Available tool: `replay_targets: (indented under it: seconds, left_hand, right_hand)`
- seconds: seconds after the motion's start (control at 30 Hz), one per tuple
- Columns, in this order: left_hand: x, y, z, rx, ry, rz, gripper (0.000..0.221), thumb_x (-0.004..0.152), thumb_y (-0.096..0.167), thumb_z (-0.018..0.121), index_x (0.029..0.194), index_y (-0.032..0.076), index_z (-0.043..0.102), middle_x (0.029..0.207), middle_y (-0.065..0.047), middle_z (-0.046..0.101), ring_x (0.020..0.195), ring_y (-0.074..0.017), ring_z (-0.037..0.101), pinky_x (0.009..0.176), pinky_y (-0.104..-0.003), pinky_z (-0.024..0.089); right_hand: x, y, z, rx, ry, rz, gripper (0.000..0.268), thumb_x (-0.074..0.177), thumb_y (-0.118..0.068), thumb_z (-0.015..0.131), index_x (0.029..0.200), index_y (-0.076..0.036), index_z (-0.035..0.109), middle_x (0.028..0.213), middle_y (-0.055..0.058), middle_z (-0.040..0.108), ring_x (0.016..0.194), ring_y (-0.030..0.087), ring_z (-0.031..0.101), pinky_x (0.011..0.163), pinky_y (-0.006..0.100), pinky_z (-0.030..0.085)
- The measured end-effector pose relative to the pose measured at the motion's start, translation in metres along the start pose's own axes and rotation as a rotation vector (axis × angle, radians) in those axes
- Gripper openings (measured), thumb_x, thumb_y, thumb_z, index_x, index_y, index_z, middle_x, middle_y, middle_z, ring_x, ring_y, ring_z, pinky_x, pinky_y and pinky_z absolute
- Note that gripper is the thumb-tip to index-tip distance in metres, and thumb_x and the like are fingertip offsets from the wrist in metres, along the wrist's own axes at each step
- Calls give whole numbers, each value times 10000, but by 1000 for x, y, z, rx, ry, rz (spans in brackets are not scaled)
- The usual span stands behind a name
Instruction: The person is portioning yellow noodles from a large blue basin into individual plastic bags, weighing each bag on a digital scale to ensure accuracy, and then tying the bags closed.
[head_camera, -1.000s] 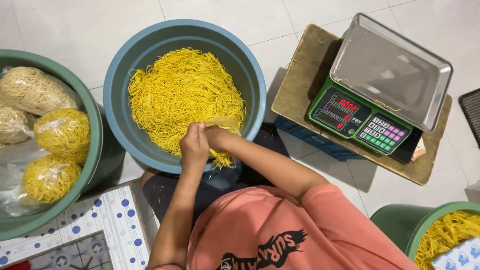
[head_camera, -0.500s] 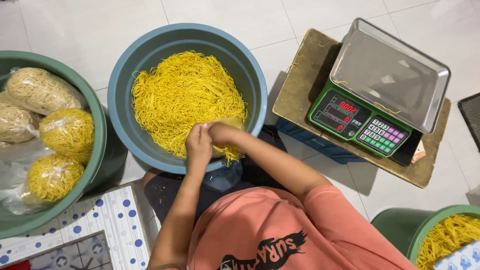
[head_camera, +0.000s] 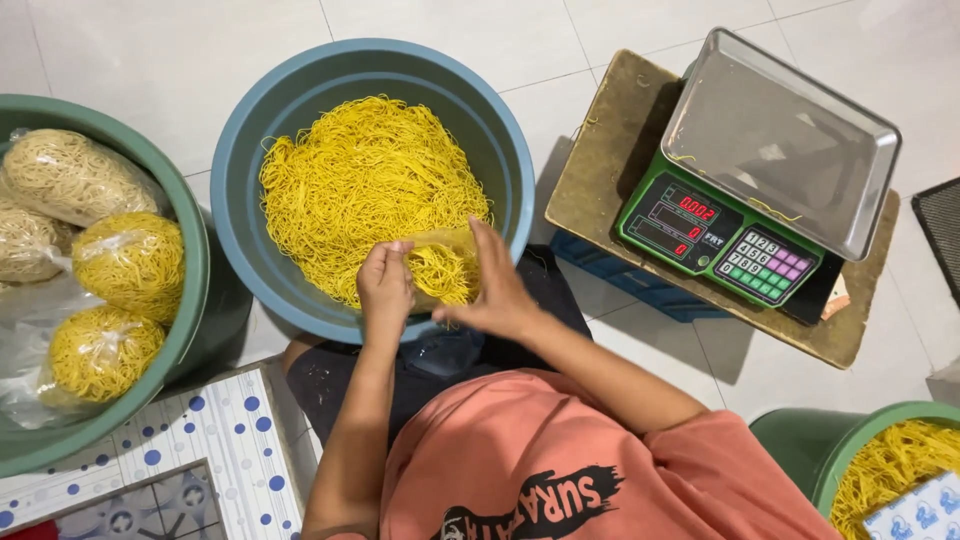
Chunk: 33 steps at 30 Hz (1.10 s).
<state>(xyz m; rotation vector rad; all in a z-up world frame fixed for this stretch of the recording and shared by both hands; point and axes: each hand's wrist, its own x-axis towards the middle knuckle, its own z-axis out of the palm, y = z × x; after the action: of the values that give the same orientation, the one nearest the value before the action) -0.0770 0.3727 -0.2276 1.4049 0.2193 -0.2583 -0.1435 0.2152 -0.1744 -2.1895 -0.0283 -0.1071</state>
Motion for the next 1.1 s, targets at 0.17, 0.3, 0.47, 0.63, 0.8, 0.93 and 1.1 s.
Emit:
replay_targets:
  seconds: [0.17,0.3,0.47,0.63,0.8,0.93,1.1]
  left_hand:
    - [-2,-7,3,-5,-1,20,261,1069,205,509,1043,27,698,471,-31,397,298,-121,433,262,-243,375]
    - [-8,-17,-4,8,-8,30,271,1072,199,498,1041,20,698,453,-38,403,291,-131,454,253,-252,384]
    - [-16,-12,-6,-26,6,13,266,1076,197,498,1048,18,693,462,-34,390,285,-121,432,250,-241,357]
    - [-17,-9,-9,-57,5,-12,266,1081,209,488,1061,33,686,466,-13,351,289,-100,395,248,-229,332]
    - [-19,-8,-11,-83,14,-43,257,1080,209,489,1053,38,679,459,-11,333,278,-95,369,243,-226,307]
    - [-16,-11,-11,-96,6,-40,259,1084,212,487,1057,38,677,457,-10,325,270,-98,362,239,-227,293]
    - [-27,-6,-15,65,28,75,243,1076,193,518,968,49,681,452,-29,377,349,-125,434,339,-256,359]
  right_hand:
    - [-13,9,30,-8,-81,143,1443,677,-200,954,1586,1,-148,1558,464,-63,1440,665,-24,1184,729,114]
    - [-1,10,17,-48,-168,292,1257,672,210,710,1589,19,-129,1475,513,166,1396,670,175,1131,692,277]
    - [4,68,19,-211,-335,375,1095,801,60,663,1619,-53,-56,1062,401,649,972,580,674,857,619,541]
    - [8,57,6,-88,-349,423,920,826,25,583,1622,-88,136,776,202,744,583,310,745,704,422,634]
    - [16,25,3,-15,-174,231,504,815,-64,625,1313,-140,602,898,182,745,883,369,746,847,462,585]
    - [25,34,29,-18,-240,-40,318,774,-18,663,1056,-143,739,923,134,746,932,361,733,856,456,586]
    - [32,101,102,-223,-390,-52,247,771,-117,691,1002,-140,775,874,129,767,910,359,744,847,472,597]
